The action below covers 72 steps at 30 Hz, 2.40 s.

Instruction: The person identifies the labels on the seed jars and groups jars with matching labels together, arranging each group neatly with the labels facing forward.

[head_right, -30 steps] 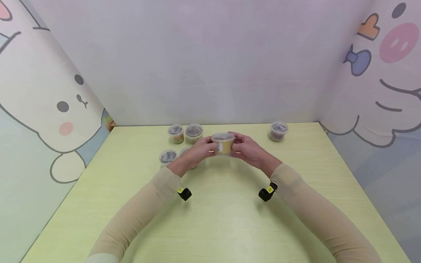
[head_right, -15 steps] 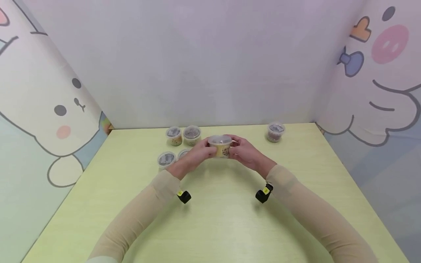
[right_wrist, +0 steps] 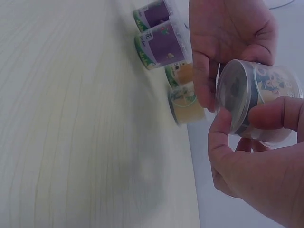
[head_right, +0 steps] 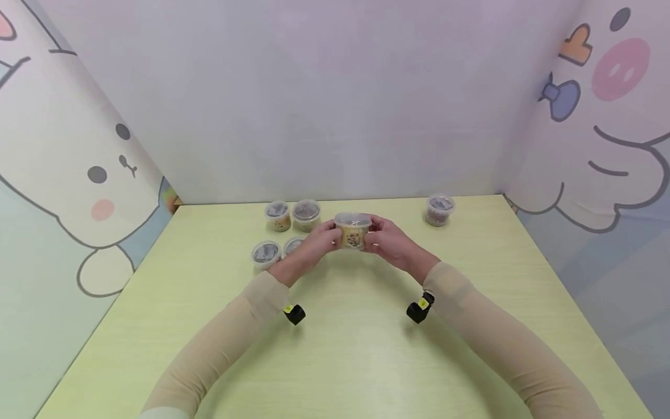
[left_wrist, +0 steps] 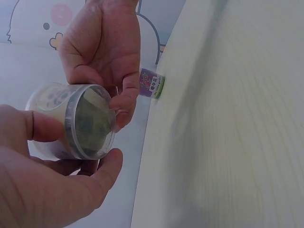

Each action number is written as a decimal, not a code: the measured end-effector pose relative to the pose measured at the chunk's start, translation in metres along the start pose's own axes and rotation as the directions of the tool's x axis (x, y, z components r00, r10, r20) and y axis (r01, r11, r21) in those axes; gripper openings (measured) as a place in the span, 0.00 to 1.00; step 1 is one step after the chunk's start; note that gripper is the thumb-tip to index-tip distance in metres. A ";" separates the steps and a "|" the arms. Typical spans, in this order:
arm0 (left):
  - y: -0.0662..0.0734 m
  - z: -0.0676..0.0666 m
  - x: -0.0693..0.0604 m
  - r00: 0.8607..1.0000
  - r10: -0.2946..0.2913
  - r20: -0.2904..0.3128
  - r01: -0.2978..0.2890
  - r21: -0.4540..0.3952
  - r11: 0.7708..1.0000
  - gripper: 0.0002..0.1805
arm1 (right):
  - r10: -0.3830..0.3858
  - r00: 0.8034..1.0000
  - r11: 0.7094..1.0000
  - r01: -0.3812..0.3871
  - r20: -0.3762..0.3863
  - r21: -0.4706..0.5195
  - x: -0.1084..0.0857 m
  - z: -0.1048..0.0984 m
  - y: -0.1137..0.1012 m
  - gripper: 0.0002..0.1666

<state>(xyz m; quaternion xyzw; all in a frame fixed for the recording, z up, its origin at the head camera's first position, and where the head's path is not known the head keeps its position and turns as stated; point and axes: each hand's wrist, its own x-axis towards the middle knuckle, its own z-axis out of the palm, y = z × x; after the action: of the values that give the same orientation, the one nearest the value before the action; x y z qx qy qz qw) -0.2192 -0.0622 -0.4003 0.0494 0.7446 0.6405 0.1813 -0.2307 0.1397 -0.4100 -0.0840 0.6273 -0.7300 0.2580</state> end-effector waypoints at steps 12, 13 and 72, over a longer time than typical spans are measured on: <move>-0.003 0.003 0.001 0.998 0.014 -0.063 -0.013 0.007 1.000 0.30 | 0.017 1.000 0.996 -0.015 0.017 -0.088 -0.002 0.000 -0.002 0.43; -0.003 0.003 0.000 0.998 0.021 -0.065 -0.021 -0.005 1.000 0.30 | 0.017 1.000 0.995 -0.016 0.016 -0.096 -0.002 0.000 -0.002 0.42; 0.023 -0.034 0.005 0.996 0.087 0.000 -0.083 0.303 0.949 0.33 | -0.019 0.999 0.995 0.024 0.047 -0.098 0.010 0.010 -0.015 0.49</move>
<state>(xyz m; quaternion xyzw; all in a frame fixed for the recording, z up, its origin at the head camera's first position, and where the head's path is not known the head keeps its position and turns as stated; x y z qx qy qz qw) -0.2391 -0.0882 -0.3750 0.1045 0.8322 0.5266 0.1389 -0.2391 0.1275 -0.3961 -0.1202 0.6553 -0.6989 0.2601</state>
